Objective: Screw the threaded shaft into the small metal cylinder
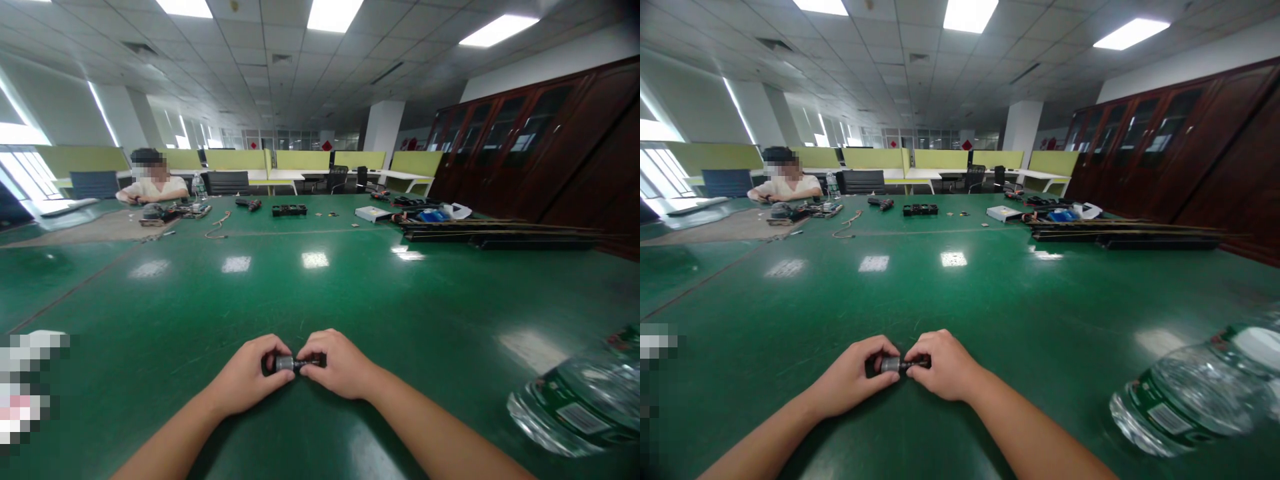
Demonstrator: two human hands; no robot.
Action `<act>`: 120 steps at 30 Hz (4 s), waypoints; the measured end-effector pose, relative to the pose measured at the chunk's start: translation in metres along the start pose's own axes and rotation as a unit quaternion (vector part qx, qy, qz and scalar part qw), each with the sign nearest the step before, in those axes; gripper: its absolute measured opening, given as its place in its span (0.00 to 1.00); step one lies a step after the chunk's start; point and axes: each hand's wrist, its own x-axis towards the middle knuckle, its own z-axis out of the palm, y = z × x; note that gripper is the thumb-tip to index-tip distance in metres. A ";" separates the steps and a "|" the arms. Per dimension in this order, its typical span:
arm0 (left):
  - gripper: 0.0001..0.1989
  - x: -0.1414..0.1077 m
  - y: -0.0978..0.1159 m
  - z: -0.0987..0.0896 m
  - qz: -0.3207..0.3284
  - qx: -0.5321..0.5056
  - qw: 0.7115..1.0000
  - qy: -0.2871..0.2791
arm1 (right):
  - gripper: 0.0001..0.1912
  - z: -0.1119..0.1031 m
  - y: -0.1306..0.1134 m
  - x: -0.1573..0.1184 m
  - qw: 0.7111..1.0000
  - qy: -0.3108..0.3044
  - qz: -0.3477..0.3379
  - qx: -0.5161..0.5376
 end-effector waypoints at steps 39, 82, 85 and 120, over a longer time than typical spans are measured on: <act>0.08 0.000 0.002 -0.001 -0.007 -0.010 1.000 -0.010 | 0.08 -0.003 0.000 -0.002 0.999 -0.021 -0.022 -0.028; 0.09 0.001 -0.004 -0.001 0.000 -0.001 1.000 -0.015 | 0.07 -0.039 0.022 -0.010 0.998 -0.046 0.036 -0.028; 0.08 0.001 -0.003 -0.002 0.002 -0.004 1.000 -0.017 | 0.07 -0.042 0.022 -0.009 0.998 -0.044 0.041 -0.026; 0.09 0.003 0.000 -0.001 0.006 0.018 1.000 -0.018 | 0.10 -0.002 0.003 0.000 0.999 -0.006 -0.033 -0.035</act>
